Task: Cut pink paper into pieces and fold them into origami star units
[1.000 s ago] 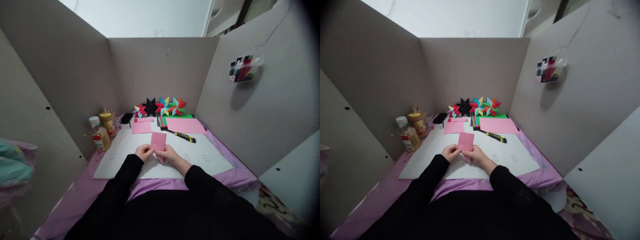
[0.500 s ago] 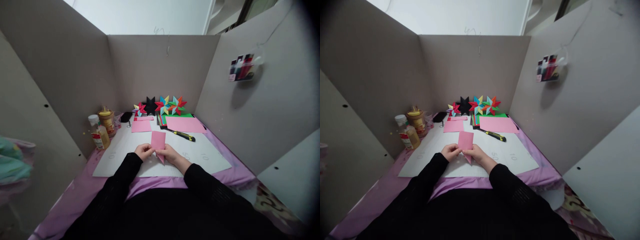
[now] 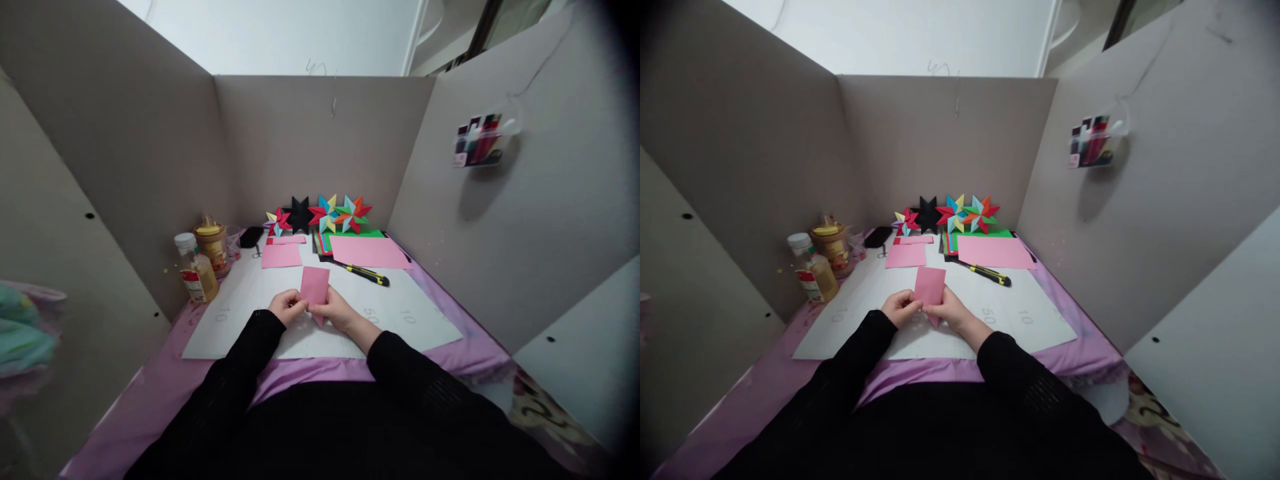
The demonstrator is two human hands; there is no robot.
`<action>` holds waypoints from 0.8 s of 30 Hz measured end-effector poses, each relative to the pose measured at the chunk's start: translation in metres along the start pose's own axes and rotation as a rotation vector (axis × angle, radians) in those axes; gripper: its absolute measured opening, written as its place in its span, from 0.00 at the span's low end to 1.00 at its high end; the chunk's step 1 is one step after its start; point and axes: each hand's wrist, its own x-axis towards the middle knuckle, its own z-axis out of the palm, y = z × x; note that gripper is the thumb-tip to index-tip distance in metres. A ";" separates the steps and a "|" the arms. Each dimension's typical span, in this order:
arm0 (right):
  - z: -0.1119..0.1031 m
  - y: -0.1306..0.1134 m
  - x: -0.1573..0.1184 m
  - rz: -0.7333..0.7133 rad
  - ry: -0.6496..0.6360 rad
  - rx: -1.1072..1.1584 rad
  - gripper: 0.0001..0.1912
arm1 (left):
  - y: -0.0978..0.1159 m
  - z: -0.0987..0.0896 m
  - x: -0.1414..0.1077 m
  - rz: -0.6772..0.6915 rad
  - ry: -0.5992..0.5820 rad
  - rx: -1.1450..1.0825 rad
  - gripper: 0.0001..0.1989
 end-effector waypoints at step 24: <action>0.004 0.002 -0.002 -0.017 0.137 -0.149 0.27 | -0.012 0.002 0.003 -0.085 -0.018 0.015 0.13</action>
